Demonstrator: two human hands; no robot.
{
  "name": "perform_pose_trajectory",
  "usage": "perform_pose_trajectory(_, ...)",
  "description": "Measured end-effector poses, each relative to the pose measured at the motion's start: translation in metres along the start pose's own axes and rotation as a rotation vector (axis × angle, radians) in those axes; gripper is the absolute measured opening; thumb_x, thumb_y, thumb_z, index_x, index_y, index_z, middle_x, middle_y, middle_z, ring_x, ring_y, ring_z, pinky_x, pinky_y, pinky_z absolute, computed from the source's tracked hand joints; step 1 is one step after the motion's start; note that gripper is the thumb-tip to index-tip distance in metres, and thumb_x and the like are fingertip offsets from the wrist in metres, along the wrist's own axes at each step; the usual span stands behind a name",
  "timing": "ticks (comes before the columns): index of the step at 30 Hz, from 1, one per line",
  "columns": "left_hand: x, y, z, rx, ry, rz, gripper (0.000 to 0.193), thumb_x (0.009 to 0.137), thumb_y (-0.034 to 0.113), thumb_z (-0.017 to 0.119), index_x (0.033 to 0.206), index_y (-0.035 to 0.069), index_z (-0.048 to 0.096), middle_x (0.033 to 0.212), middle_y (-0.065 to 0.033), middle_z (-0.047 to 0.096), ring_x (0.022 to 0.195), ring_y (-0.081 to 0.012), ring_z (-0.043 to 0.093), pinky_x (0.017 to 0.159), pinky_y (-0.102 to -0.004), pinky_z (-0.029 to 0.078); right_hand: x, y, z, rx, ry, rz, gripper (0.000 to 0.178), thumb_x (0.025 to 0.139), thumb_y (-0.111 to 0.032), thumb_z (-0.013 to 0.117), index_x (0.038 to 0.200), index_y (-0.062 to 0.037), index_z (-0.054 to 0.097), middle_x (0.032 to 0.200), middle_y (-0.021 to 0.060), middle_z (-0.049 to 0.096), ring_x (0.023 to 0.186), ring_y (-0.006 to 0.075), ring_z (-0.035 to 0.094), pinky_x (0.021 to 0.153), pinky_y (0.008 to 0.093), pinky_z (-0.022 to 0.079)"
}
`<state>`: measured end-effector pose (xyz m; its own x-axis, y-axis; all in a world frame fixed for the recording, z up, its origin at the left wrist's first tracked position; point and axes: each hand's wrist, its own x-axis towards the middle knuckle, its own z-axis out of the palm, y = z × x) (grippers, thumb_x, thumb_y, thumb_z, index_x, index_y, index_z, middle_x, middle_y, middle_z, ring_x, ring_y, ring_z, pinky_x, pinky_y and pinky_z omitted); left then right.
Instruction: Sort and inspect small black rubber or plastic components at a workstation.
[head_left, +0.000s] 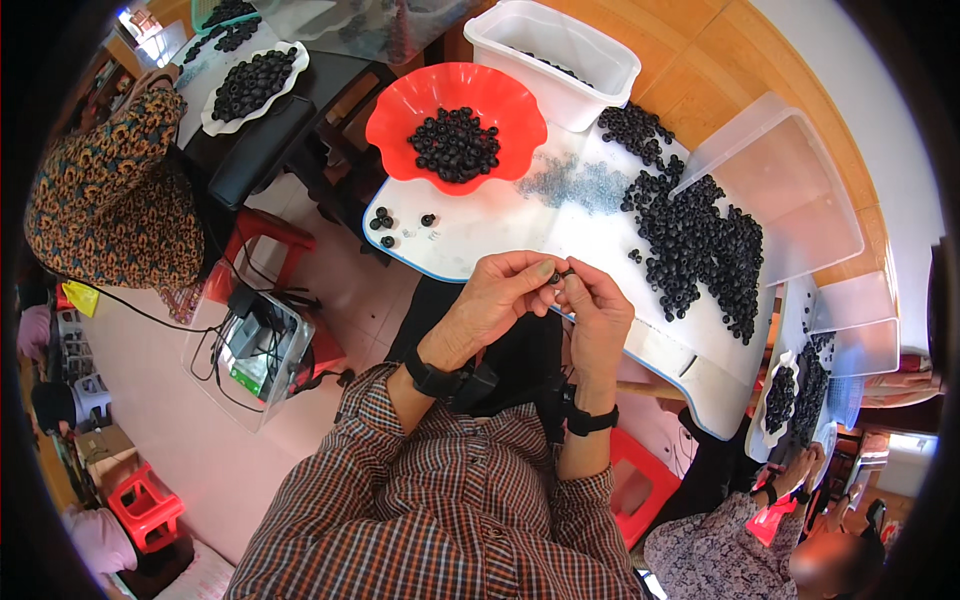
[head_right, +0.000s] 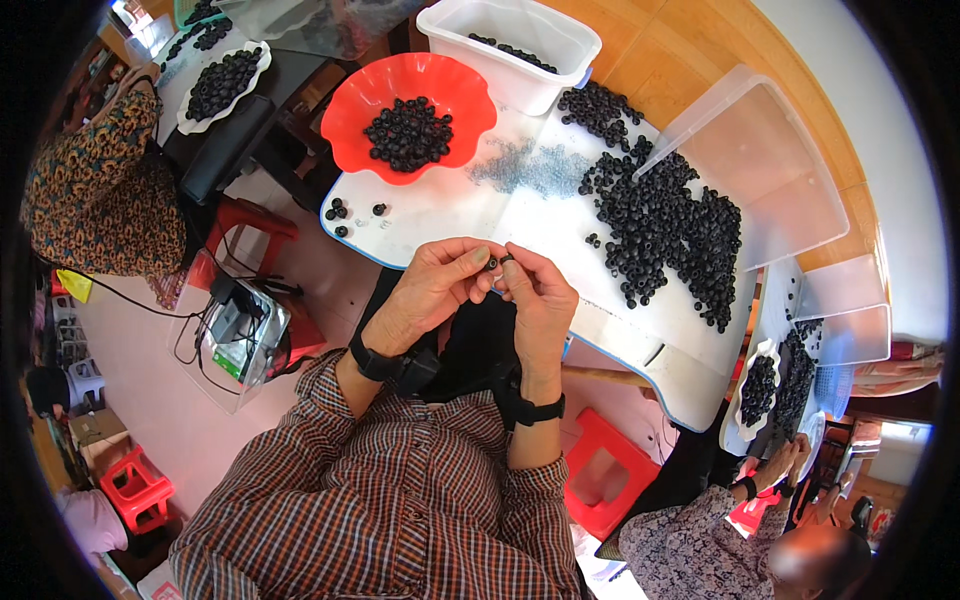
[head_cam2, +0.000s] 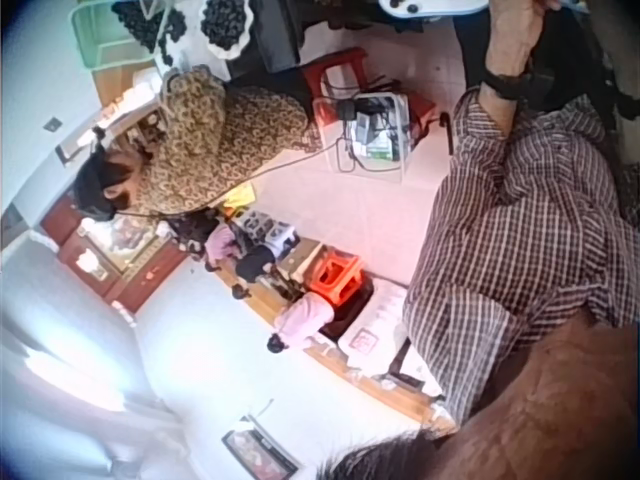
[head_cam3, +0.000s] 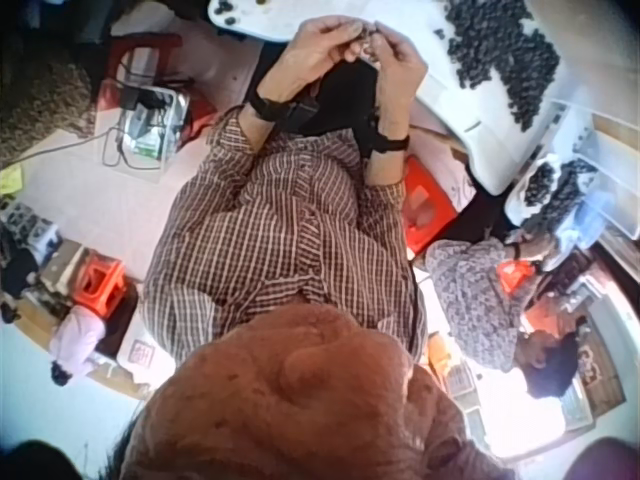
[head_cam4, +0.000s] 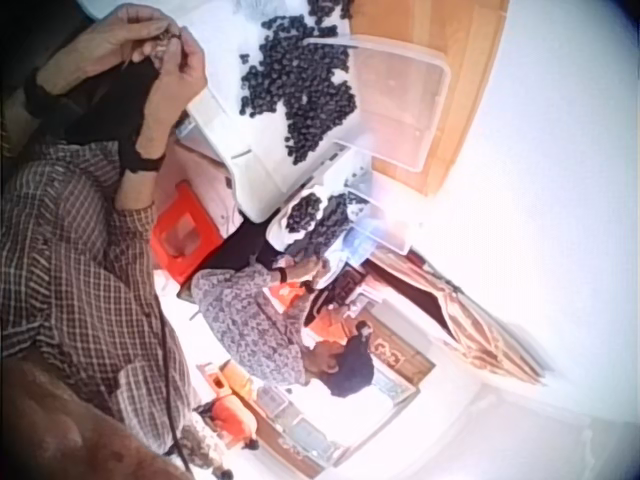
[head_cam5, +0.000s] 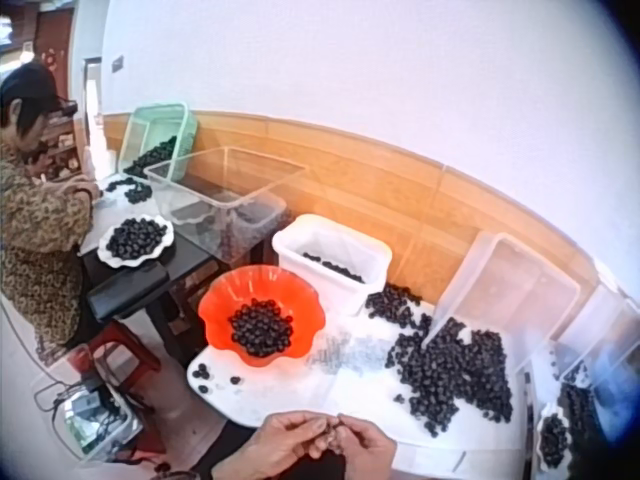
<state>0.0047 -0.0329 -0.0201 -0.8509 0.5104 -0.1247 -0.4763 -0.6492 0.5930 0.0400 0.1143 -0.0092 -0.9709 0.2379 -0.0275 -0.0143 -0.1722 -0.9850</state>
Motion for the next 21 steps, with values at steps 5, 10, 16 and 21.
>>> perform_pose_trajectory(5,-0.001,0.003,0.005,-0.077,-0.043,-0.005,0.026,0.097,0.014,0.056,0.113,-0.005,0.062,0.083,-0.0065,0.061,0.07,-0.0118,0.057,0.065,-0.0229,0.047,-0.001,-0.003,0.002,0.182,-0.004,-0.011,0.02,0.091,-0.005,0.064,0.11,0.0017,0.066,0.087,0.004,0.066,0.072,0.0084,0.058,0.063,0.0197,0.046)
perform_pose_trajectory(10,-0.004,0.009,0.013,-0.107,0.016,0.025,0.025,0.096,0.013,0.058,0.112,-0.006,0.062,0.09,-0.0097,0.063,0.069,-0.0111,0.057,0.064,-0.0223,0.048,-0.003,-0.007,0.002,0.186,0.005,-0.05,0.02,0.09,-0.005,0.065,0.109,0.0018,0.066,0.088,0.0039,0.065,0.073,0.0084,0.059,0.063,0.0204,0.046)
perform_pose_trajectory(16,-0.005,0.009,0.015,-0.106,0.024,0.042,0.026,0.096,0.015,0.059,0.111,-0.005,0.063,0.089,-0.0092,0.064,0.069,-0.0103,0.057,0.063,-0.022,0.048,-0.008,-0.012,0.006,0.147,0.001,-0.093,0.019,0.089,-0.006,0.067,0.107,0.001,0.067,0.09,0.0035,0.065,0.074,0.0082,0.059,0.064,0.0206,0.046)
perform_pose_trajectory(21,-0.009,0.01,0.019,-0.096,0.013,0.056,0.025,0.096,0.016,0.059,0.11,-0.005,0.063,0.083,-0.0065,0.063,0.068,-0.0105,0.057,0.061,-0.0221,0.048,-0.012,-0.016,0.009,0.023,0.003,-0.172,0.016,0.088,-0.004,0.067,0.103,0.0012,0.068,0.092,0.0042,0.064,0.073,0.0086,0.057,0.064,0.021,0.046)
